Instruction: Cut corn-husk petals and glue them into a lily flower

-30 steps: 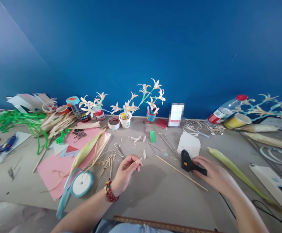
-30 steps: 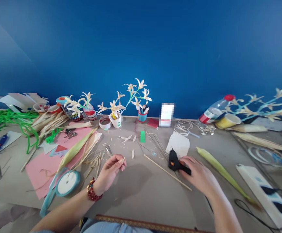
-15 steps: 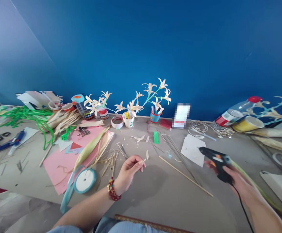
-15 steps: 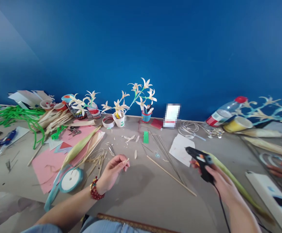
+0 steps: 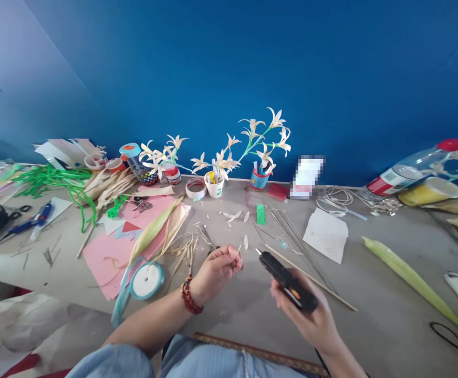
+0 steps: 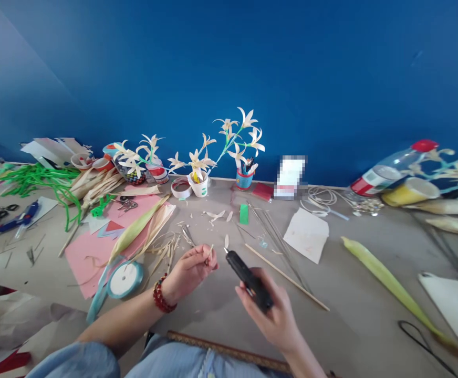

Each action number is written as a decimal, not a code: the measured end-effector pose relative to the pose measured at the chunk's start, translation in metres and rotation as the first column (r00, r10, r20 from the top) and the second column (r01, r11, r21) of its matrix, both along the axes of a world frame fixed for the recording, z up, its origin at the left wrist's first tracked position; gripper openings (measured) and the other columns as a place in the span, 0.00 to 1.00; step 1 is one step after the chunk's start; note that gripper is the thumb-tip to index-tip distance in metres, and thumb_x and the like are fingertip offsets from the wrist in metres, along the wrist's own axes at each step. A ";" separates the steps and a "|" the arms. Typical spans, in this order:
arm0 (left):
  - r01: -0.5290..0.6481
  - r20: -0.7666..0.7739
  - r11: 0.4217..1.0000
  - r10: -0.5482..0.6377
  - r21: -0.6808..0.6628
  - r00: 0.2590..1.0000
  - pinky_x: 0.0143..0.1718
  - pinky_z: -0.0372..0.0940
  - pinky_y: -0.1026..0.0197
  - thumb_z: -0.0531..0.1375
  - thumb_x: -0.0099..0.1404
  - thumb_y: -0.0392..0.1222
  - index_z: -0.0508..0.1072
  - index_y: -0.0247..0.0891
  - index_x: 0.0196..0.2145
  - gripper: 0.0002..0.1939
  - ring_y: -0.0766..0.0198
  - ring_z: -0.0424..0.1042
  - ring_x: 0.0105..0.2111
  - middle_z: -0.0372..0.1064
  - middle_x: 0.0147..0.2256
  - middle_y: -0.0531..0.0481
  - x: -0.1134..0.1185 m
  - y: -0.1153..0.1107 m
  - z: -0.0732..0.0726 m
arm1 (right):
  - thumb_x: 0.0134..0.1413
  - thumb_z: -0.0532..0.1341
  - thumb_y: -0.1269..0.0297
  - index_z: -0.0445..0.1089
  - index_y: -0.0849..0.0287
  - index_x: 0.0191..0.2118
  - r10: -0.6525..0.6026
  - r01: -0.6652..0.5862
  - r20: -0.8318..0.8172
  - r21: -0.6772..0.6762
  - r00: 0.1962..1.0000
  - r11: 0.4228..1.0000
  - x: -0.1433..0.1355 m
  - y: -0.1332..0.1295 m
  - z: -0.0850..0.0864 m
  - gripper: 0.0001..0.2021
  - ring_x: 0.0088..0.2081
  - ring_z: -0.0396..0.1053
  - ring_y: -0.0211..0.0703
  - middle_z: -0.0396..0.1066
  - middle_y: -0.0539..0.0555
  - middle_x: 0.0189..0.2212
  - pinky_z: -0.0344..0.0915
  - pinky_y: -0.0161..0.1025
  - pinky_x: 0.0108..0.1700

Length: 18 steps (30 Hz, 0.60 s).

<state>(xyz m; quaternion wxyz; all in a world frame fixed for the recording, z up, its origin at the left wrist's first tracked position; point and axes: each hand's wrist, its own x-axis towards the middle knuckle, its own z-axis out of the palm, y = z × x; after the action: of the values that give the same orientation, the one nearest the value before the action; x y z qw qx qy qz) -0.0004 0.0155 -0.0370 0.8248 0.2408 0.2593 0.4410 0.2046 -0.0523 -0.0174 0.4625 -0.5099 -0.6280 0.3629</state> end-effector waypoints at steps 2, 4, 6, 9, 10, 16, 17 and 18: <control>0.078 0.086 0.996 -0.073 -0.047 0.994 0.41 0.59 0.59 0.63 0.59 0.36 0.69 0.34 0.25 0.08 0.68 0.62 0.27 0.63 0.25 0.52 -0.002 0.002 0.001 | 0.58 0.60 0.64 0.64 0.55 0.38 0.014 -0.021 0.140 0.051 0.990 0.998 -0.011 0.004 -0.003 0.04 0.21 0.63 0.38 0.66 0.48 0.24 0.61 0.34 0.24; 0.133 0.146 0.988 -0.121 -0.075 0.982 0.41 0.60 0.58 0.62 0.59 0.35 0.69 0.33 0.24 0.08 0.69 0.60 0.25 0.62 0.23 0.52 -0.003 0.003 0.002 | 0.58 0.60 0.66 0.63 0.55 0.38 0.035 -0.052 0.236 0.070 0.971 0.996 -0.015 0.008 -0.005 0.04 0.22 0.64 0.38 0.66 0.47 0.24 0.61 0.33 0.26; 0.164 0.184 0.982 -0.146 -0.090 0.972 0.41 0.60 0.58 0.62 0.59 0.35 0.69 0.33 0.24 0.07 0.69 0.60 0.25 0.61 0.23 0.52 -0.004 0.004 0.003 | 0.59 0.59 0.67 0.63 0.55 0.38 0.046 -0.073 0.268 0.093 0.962 0.993 -0.015 0.010 -0.007 0.04 0.24 0.66 0.39 0.67 0.48 0.26 0.62 0.34 0.29; 0.186 0.215 0.978 -0.162 -0.093 0.963 0.42 0.60 0.58 0.61 0.60 0.34 0.70 0.32 0.25 0.07 0.68 0.61 0.25 0.62 0.22 0.52 -0.004 0.003 0.005 | 0.58 0.59 0.68 0.62 0.54 0.38 0.051 -0.088 0.273 0.125 0.961 0.988 -0.015 0.011 -0.007 0.04 0.27 0.68 0.39 0.69 0.49 0.29 0.64 0.34 0.32; 0.186 0.219 0.978 -0.163 -0.093 0.962 0.42 0.60 0.58 0.60 0.60 0.34 0.70 0.32 0.25 0.07 0.68 0.61 0.25 0.62 0.22 0.52 -0.004 0.003 0.006 | 0.58 0.59 0.69 0.62 0.54 0.39 0.046 -0.086 0.273 0.133 0.961 0.987 -0.016 0.011 -0.007 0.05 0.27 0.68 0.39 0.68 0.49 0.28 0.63 0.34 0.32; 0.184 0.227 0.979 -0.162 -0.083 0.960 0.43 0.60 0.58 0.60 0.61 0.34 0.70 0.32 0.25 0.07 0.68 0.62 0.25 0.63 0.22 0.51 -0.003 0.002 0.004 | 0.59 0.59 0.69 0.62 0.55 0.38 0.057 -0.095 0.266 0.133 0.962 0.987 -0.018 0.011 -0.005 0.04 0.25 0.66 0.38 0.65 0.47 0.25 0.62 0.33 0.30; 0.186 0.227 0.979 -0.163 -0.084 0.960 0.43 0.60 0.58 0.60 0.61 0.34 0.70 0.32 0.25 0.08 0.67 0.62 0.25 0.63 0.21 0.51 -0.003 0.002 0.004 | 0.59 0.58 0.69 0.62 0.55 0.38 0.060 -0.098 0.266 0.133 0.962 0.986 -0.018 0.012 -0.005 0.04 0.25 0.66 0.38 0.65 0.47 0.25 0.62 0.33 0.30; 0.186 0.227 0.979 -0.163 -0.086 0.960 0.43 0.60 0.58 0.60 0.61 0.34 0.70 0.32 0.25 0.07 0.67 0.62 0.26 0.63 0.21 0.51 -0.003 0.002 0.003 | 0.59 0.58 0.69 0.62 0.55 0.37 0.059 -0.098 0.267 0.133 0.962 0.986 -0.018 0.012 -0.005 0.04 0.25 0.66 0.38 0.65 0.47 0.25 0.62 0.33 0.30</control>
<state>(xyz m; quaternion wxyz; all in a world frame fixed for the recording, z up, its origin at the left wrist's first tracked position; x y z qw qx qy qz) -0.0036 0.0175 -0.0340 0.8957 0.1682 0.1678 0.3759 0.1862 -0.0406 -0.0223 0.3965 -0.4931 -0.7281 0.2638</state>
